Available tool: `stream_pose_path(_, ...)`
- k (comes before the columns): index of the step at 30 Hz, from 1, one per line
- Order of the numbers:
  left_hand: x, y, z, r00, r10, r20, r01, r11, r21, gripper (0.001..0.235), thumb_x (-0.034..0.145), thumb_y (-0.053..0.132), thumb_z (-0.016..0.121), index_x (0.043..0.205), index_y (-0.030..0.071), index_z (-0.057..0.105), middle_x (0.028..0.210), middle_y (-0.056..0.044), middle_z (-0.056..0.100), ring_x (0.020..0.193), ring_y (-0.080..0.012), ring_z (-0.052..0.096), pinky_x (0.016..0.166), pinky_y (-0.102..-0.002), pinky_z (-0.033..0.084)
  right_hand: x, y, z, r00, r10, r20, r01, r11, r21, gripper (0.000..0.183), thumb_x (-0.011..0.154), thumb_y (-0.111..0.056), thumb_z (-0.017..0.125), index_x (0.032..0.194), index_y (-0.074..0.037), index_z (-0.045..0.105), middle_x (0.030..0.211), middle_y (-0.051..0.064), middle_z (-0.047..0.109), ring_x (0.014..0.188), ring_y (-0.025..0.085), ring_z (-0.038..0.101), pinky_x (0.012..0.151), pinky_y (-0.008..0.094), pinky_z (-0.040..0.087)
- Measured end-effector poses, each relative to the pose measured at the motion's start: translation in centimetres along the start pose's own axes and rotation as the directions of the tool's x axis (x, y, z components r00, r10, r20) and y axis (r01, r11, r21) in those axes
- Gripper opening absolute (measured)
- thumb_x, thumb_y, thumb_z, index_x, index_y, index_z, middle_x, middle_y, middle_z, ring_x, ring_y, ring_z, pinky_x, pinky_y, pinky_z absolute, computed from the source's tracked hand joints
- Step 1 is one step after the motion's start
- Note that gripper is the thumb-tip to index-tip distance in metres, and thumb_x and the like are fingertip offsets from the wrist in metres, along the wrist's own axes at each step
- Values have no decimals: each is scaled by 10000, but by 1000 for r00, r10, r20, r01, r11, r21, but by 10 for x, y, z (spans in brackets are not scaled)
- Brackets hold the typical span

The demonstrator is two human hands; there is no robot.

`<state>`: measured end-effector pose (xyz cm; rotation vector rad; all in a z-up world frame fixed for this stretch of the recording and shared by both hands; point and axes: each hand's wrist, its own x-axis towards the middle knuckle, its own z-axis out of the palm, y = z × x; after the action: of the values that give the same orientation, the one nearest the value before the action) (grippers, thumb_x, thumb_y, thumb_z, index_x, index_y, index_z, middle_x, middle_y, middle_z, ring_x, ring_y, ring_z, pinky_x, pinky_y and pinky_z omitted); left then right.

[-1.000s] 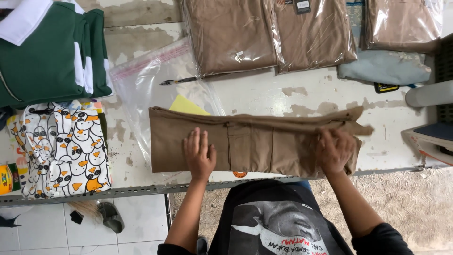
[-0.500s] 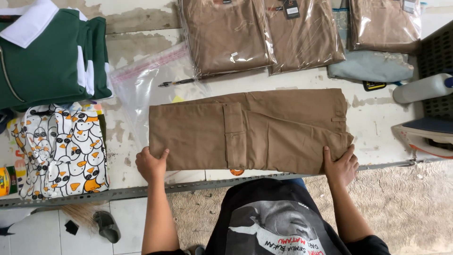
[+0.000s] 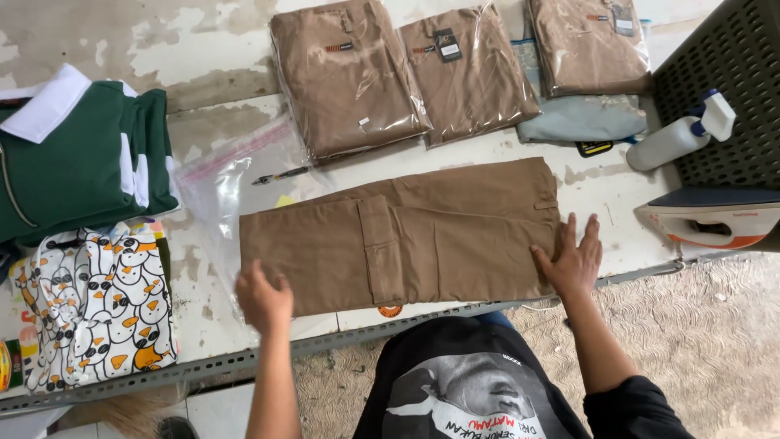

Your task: Folding a pair of trousers, placing them into a plastic bag, and writing on a label.

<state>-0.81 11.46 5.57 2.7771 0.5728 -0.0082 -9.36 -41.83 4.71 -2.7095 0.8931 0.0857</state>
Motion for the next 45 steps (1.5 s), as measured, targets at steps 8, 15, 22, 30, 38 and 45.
stream_pose_path(8, -102, 127, 52, 731, 487, 478, -526, 848, -61, 717, 1015, 481, 515, 1609, 145, 294, 1672, -243, 184, 1534, -444, 168, 1159, -730, 118, 73, 23, -2, 864, -270, 426, 460, 767, -447, 660, 815, -744, 635, 1299, -296, 614, 1268, -48, 744, 1215, 141, 699, 1258, 474, 271)
stream_pose_path(15, -112, 105, 108, 816, 487, 311, -529, 846, 63, 801, 1005, 584, 478, 1634, 161, 219, 1708, -176, 97, 1548, -402, 119, 1065, -822, 110, 112, 0, -17, 696, -707, 124, 673, 582, -457, 634, 798, -761, 578, 1126, -220, 556, 954, -7, 571, 824, 187, 680, 769, 324, 558)
stream_pose_path(22, -127, 121, 110, 888, 395, 237, -433, 891, 137, 823, 973, 520, 498, 1635, 121, 216, 1679, -273, 113, 1525, -492, 122, 1080, -820, 55, 134, 4, 24, 818, -503, 280, 520, 854, 17, 1012, 735, -625, 798, 1568, -215, 396, 1355, 197, 516, 1277, 390, 586, 1037, 481, 510)
stream_pose_path(30, -197, 239, 144, 373, 921, 116, -886, 390, -249, 816, 838, 520, 668, 1536, 158, 451, 1619, -265, 305, 1496, -478, 252, 1108, -770, 105, 51, 113, 35, 916, -248, -314, 383, 772, 508, 261, 1094, -287, 486, 1216, -72, 571, 1130, 143, 482, 1058, 348, 519, 930, 424, 473)
stream_pose_path(38, -205, 384, 212, 277, 955, -108, -904, 221, -365, 734, 929, 345, 649, 1554, 70, 381, 1536, -253, 430, 1419, -416, 437, 1206, -587, 303, -25, 169, 76, 888, -452, -85, 440, 783, 440, 715, 562, -387, 985, 1169, -143, 696, 1180, 97, 670, 1106, 351, 648, 927, 461, 553)
stream_pose_path(45, -157, 430, 208, 210, 721, 661, -483, 664, -571, 615, 922, 385, 722, 1484, 252, 510, 1490, -70, 566, 1482, -334, 389, 1248, -519, 246, -11, 143, 91, 849, -441, -292, 529, 704, 474, 403, 737, -195, 900, 1043, -32, 694, 1073, 140, 716, 1080, 381, 674, 986, 491, 496)
